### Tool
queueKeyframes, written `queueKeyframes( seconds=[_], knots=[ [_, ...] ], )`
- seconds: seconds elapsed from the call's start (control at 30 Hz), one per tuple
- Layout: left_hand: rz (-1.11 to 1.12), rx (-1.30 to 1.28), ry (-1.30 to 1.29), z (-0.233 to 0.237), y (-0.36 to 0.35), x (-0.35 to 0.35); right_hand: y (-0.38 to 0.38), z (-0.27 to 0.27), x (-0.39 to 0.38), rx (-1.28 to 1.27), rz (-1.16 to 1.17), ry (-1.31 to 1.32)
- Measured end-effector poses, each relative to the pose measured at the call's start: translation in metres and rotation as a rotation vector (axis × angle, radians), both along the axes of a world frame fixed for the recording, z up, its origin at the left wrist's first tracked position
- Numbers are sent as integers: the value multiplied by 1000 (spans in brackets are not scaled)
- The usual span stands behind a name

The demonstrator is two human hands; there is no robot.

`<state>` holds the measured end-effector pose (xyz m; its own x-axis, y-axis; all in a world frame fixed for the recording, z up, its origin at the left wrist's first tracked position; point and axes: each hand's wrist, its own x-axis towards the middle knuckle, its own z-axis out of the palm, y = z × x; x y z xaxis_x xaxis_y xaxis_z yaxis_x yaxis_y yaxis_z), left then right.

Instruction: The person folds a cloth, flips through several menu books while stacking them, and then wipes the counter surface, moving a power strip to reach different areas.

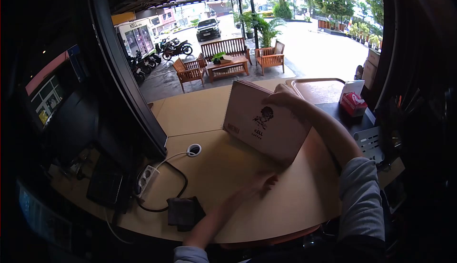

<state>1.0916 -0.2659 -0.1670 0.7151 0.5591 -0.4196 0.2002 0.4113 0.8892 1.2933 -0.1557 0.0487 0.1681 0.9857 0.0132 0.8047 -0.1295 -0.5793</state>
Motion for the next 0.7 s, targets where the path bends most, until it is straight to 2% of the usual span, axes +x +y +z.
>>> queueKeyframes(
  seconds=[0.07,0.13,0.2,0.23,0.3,0.43,0.47,0.57,0.6,0.7],
  knots=[
    [-60,-111,-169,-8,-9,43,12,-5,10,20,-45,56],
    [-88,-173,-239,10,-15,81,35,-20,30,41,-103,141],
    [65,-410,-455,28,-16,107,43,-32,45,82,-114,206],
    [65,-410,-456,28,-11,114,46,-39,52,126,-127,276],
    [179,-323,-669,22,4,125,49,-61,72,135,-136,399],
    [174,-377,-565,6,30,105,61,-115,112,60,-127,691],
    [165,-293,-520,1,34,102,66,-126,118,35,-121,759],
    [228,-261,-423,3,53,74,67,-156,119,5,-128,928],
    [284,-169,-493,16,52,66,52,-149,106,22,-151,969],
    [460,-38,-509,1,100,48,35,-139,91,-96,-260,1077]
  ],
)
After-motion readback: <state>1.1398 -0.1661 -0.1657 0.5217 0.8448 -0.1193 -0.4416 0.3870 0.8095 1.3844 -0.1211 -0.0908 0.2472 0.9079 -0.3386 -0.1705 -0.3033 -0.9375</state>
